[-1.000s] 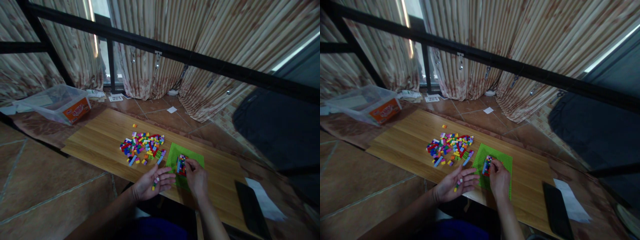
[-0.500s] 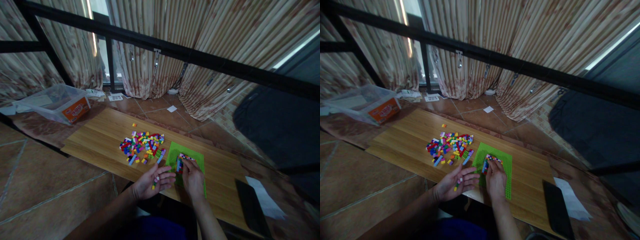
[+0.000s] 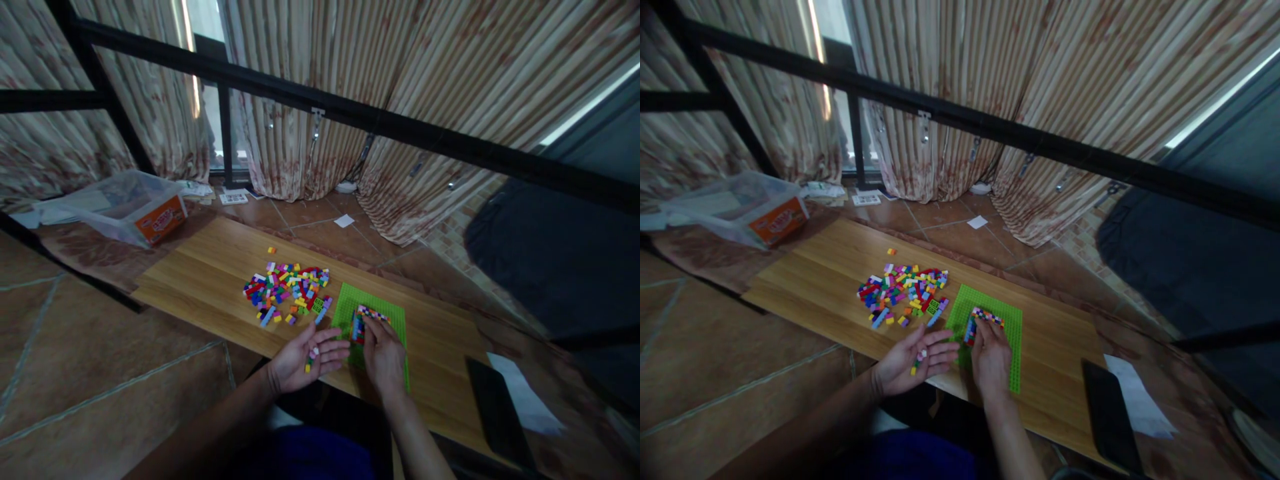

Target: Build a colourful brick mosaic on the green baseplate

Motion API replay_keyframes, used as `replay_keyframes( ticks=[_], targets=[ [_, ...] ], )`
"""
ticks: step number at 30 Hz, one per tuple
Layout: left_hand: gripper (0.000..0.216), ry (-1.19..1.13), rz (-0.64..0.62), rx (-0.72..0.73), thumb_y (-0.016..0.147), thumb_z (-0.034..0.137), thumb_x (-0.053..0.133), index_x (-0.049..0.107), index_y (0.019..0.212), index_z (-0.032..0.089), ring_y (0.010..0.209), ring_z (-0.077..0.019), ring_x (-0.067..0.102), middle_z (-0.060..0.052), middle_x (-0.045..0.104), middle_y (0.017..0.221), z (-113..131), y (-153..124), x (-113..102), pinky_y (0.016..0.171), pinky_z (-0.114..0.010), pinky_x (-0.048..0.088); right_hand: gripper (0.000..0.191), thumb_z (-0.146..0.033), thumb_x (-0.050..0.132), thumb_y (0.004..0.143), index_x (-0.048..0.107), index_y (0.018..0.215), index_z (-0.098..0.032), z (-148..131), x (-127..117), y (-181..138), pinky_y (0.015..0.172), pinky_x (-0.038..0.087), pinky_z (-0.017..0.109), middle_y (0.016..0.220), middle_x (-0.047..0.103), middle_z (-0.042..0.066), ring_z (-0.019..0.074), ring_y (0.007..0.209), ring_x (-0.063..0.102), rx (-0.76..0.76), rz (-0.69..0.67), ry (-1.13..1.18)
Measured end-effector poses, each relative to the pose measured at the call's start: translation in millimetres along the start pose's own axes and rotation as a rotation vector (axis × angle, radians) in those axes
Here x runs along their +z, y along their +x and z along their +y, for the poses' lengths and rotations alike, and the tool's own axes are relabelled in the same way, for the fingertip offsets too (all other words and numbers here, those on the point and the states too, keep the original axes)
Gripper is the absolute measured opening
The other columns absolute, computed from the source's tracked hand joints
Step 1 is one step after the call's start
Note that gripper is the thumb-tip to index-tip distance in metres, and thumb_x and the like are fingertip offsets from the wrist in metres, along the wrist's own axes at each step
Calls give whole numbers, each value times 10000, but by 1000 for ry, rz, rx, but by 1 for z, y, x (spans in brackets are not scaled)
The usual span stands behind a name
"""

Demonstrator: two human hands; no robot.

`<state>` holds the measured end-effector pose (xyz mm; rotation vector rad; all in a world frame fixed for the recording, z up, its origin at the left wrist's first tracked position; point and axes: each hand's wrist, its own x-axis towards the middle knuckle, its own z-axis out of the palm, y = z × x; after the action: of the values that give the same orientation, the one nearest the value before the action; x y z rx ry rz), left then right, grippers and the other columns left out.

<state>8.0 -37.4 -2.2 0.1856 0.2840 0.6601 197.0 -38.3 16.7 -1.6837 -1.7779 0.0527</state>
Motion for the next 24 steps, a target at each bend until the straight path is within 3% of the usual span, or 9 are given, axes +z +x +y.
replay_keyframes(
  ticks=[4,8,11,17,24],
  targets=[
    [540,-37,5,-11,890,512,329,551,1171,108,1049,-237,572,-155,626,1115,1,0,1,944,-362,340,327,-287,392,895,652,1068,-190,-23,-6,-13,837,478,390,1027,658,103,223,930,606,39,-3,54],
    [509,-103,6,-8,904,486,319,580,1125,110,870,-167,619,-99,670,933,1,2,2,852,-277,391,288,-261,413,899,646,1066,-245,-53,-5,-25,799,495,324,1015,643,65,185,911,604,-39,-227,248],
    [482,-144,10,-7,922,444,304,581,1125,106,715,-110,605,-72,664,888,2,2,2,727,-218,408,270,-245,436,894,637,1074,-252,-67,-1,-27,820,484,327,1014,626,62,189,937,585,-87,-317,298],
    [455,-180,29,-8,929,410,311,574,1141,103,622,-83,564,-61,656,859,2,1,3,628,-197,395,246,-212,462,884,671,992,-283,-68,5,-27,763,471,310,913,610,40,184,882,560,-121,-365,275],
    [495,-125,9,-11,914,454,315,581,1124,95,771,-138,592,-89,645,889,1,2,2,760,-249,403,194,-227,491,872,675,925,-261,-65,6,-32,799,455,332,914,606,39,191,898,551,-108,-356,311]
  ],
)
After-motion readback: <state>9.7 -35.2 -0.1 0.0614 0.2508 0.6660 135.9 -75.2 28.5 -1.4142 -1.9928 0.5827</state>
